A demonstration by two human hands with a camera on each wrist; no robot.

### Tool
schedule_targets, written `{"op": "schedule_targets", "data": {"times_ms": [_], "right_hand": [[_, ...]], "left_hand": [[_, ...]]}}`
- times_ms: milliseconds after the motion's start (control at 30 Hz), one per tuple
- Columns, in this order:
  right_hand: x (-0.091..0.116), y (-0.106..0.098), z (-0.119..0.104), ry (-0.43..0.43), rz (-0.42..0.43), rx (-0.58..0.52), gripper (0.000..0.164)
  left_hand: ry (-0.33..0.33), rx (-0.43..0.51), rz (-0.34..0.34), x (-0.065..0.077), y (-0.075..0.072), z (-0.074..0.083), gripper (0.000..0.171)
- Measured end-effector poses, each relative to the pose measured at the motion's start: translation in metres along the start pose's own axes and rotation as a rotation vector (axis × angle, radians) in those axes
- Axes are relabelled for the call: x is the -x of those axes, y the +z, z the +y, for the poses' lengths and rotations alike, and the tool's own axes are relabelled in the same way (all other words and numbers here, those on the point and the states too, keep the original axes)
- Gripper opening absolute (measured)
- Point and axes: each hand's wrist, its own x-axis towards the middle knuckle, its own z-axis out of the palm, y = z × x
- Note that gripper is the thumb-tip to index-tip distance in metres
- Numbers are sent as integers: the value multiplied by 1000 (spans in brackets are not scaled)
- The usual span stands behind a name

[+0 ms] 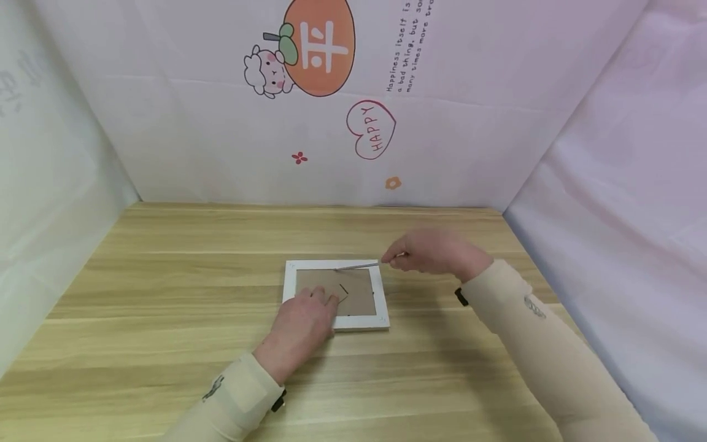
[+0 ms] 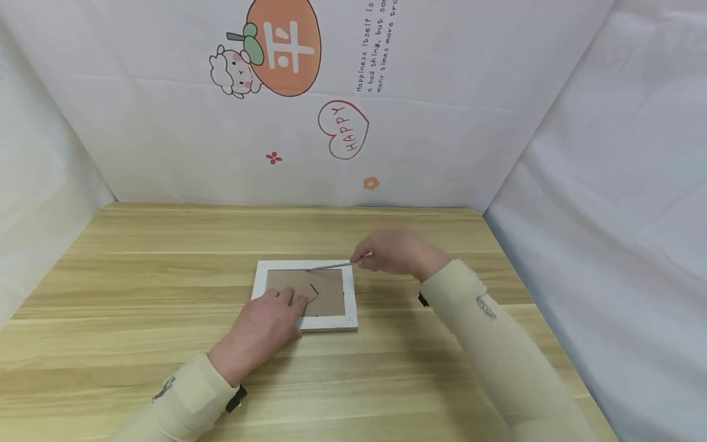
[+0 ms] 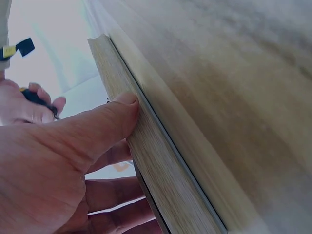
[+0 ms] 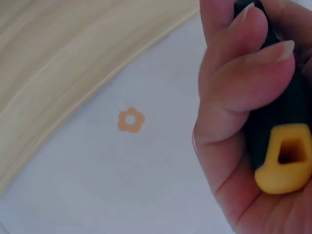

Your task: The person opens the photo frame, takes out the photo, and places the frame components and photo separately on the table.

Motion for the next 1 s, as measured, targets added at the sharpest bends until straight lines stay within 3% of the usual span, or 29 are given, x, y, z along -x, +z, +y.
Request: {"op": "schedule_targets", "data": {"times_ms": [100, 200, 667, 1000], "right_hand": [[9, 12, -5, -52, 92, 116, 29], [15, 18, -10, -62, 129, 158, 31], [34, 21, -25, -27, 191, 272, 27], [28, 28, -25, 16, 222, 292, 31]], "left_hand": [[-7, 13, -29, 2, 0, -2, 58], [-5, 24, -29, 5, 0, -3, 59], [26, 44, 14, 9, 0, -4, 60], [22, 19, 32, 10, 3, -3, 62]]}}
